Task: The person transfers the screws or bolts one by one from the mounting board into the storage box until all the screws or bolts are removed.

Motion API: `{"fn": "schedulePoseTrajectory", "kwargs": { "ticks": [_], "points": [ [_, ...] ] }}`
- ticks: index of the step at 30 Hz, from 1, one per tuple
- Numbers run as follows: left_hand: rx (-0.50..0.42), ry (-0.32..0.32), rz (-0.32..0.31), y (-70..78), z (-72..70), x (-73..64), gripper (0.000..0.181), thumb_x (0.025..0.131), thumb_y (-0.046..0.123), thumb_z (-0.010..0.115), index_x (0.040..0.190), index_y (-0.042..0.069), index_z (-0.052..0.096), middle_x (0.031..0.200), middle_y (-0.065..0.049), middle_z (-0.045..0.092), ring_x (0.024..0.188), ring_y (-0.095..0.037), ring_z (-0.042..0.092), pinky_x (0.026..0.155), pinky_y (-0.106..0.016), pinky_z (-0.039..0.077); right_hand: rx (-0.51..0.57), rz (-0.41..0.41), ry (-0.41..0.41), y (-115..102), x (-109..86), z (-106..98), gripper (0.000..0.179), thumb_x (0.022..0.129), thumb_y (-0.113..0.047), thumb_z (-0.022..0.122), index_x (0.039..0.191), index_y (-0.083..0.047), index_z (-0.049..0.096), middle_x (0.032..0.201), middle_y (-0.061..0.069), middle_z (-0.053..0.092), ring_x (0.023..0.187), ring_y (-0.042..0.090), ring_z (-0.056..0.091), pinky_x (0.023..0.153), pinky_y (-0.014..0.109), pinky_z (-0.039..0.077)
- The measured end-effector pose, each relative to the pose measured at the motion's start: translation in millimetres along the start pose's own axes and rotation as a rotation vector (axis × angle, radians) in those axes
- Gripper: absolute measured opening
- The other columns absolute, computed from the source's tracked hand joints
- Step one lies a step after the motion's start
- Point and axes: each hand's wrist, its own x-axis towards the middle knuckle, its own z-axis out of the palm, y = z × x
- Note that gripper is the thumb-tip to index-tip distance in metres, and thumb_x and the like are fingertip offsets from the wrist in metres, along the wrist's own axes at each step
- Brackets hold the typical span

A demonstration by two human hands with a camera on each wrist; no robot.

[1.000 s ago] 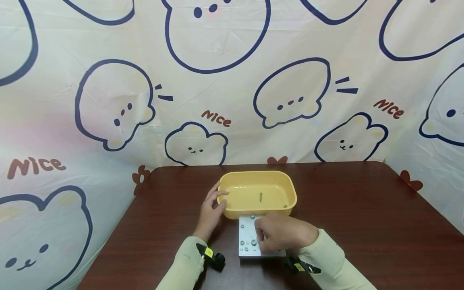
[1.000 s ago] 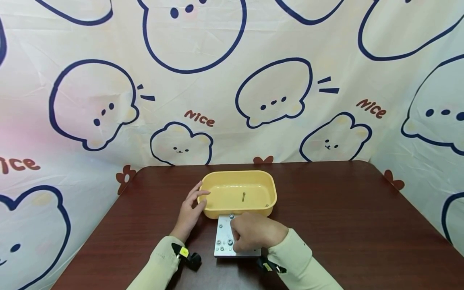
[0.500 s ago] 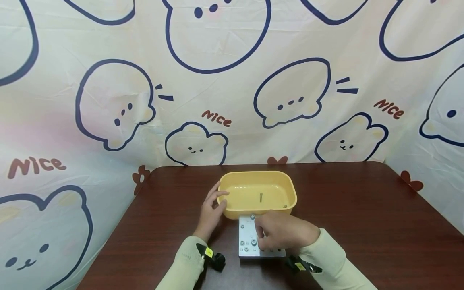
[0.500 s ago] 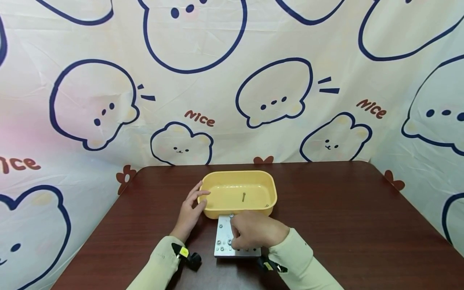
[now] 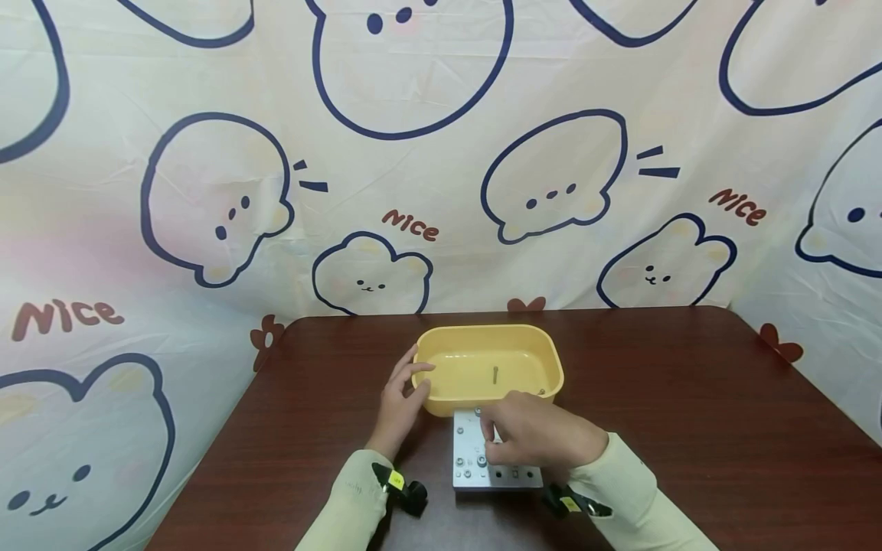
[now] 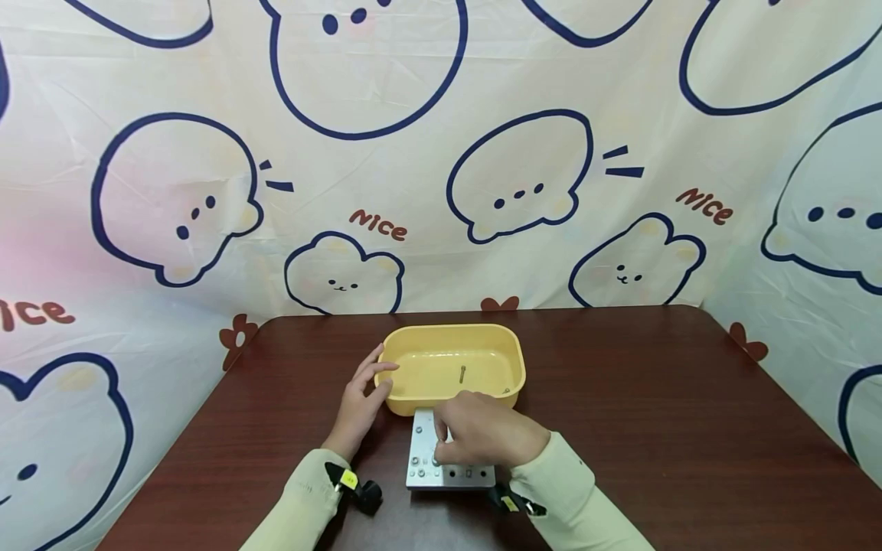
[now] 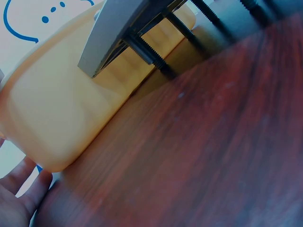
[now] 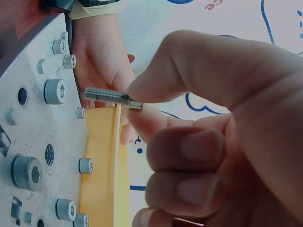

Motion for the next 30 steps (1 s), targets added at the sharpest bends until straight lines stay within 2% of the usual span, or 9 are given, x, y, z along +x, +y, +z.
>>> {"fn": "schedulePoseTrajectory", "kwargs": {
  "ticks": [8, 16, 24, 30],
  "points": [
    [0.011, 0.004, 0.007, 0.4, 0.0, 0.4, 0.025, 0.091, 0.018, 0.059, 0.115, 0.019, 0.068, 0.147, 0.025, 0.033, 0.142, -0.014, 0.025, 0.11, -0.043, 0.033, -0.027, 0.033, 0.038, 2, 2.5, -1, 0.007, 0.08, -0.015, 0.065, 0.082, -0.021, 0.062, 0.053, -0.008, 0.046, 0.045, 0.006, 0.045, 0.041, 0.02, 0.038],
    [0.01, -0.001, -0.008, 0.9, -0.2, 0.8, 0.025, 0.091, 0.021, 0.059, 0.114, 0.022, 0.068, 0.148, 0.025, 0.032, 0.142, -0.015, 0.024, 0.105, -0.041, 0.039, -0.06, 0.027, 0.132, 3, 4.5, -2, 0.015, 0.085, -0.02, 0.064, 0.096, -0.011, 0.065, 0.051, -0.007, 0.044, 0.042, 0.008, 0.04, 0.041, 0.02, 0.035],
    [-0.01, -0.007, -0.017, 1.1, -0.5, 1.0, 0.024, 0.09, 0.022, 0.059, 0.112, 0.024, 0.068, 0.149, 0.023, 0.032, 0.142, -0.016, 0.025, 0.102, -0.04, 0.042, -0.094, -0.013, 0.27, 7, 4.8, -1, 0.009, 0.083, -0.015, 0.062, 0.092, -0.014, 0.063, 0.051, -0.011, 0.043, 0.042, 0.002, 0.038, 0.041, 0.019, 0.035],
    [-0.019, -0.012, -0.011, -0.9, -0.8, 1.2, 0.023, 0.09, 0.021, 0.059, 0.111, 0.026, 0.068, 0.149, 0.023, 0.032, 0.142, -0.016, 0.025, 0.104, -0.043, 0.04, -0.101, 0.028, 0.328, 11, 6.0, -1, 0.005, 0.084, -0.016, 0.06, 0.089, -0.017, 0.06, 0.05, -0.011, 0.042, 0.041, 0.003, 0.038, 0.041, 0.02, 0.036]
  ]
}}
